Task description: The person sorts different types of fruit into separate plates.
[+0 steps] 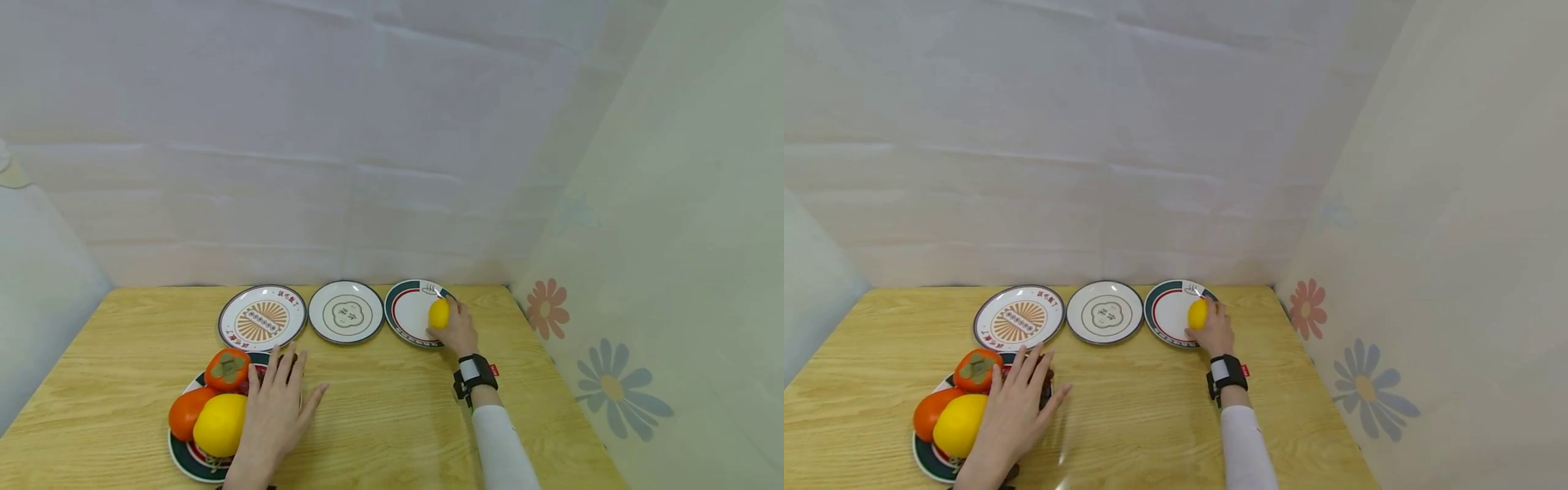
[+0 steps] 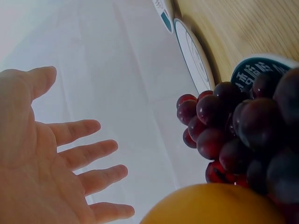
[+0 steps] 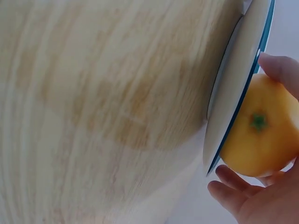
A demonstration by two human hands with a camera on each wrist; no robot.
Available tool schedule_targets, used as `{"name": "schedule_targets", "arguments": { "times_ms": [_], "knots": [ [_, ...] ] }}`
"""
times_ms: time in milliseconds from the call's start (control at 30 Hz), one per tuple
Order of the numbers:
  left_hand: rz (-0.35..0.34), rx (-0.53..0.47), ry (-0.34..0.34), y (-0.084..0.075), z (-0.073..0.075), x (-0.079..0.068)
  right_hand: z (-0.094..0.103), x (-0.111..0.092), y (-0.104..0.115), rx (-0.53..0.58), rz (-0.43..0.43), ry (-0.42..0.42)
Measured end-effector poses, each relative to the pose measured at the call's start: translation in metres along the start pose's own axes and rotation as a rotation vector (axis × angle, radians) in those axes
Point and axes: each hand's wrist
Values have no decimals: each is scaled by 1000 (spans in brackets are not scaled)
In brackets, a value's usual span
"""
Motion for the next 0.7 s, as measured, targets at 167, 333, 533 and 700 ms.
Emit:
{"name": "schedule_targets", "arguments": {
  "times_ms": [167,333,533,700],
  "knots": [
    [27,0,17,4,4,-2,4,-7,5,-24,60,-32],
    [72,13,32,12,7,-11,17,-30,21,3,201,-95],
    [137,68,-21,28,10,-29,32,-82,56,-37,393,-103],
    [201,97,-40,44,14,-40,27,-115,70,-79,486,-86]
  ]
}}
Point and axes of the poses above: each hand's wrist, its own x-axis towards the middle knuckle, its own z-axis out of the back of the hand, y = z × x, and after that the axes turned 3 degrees about y, right-handed
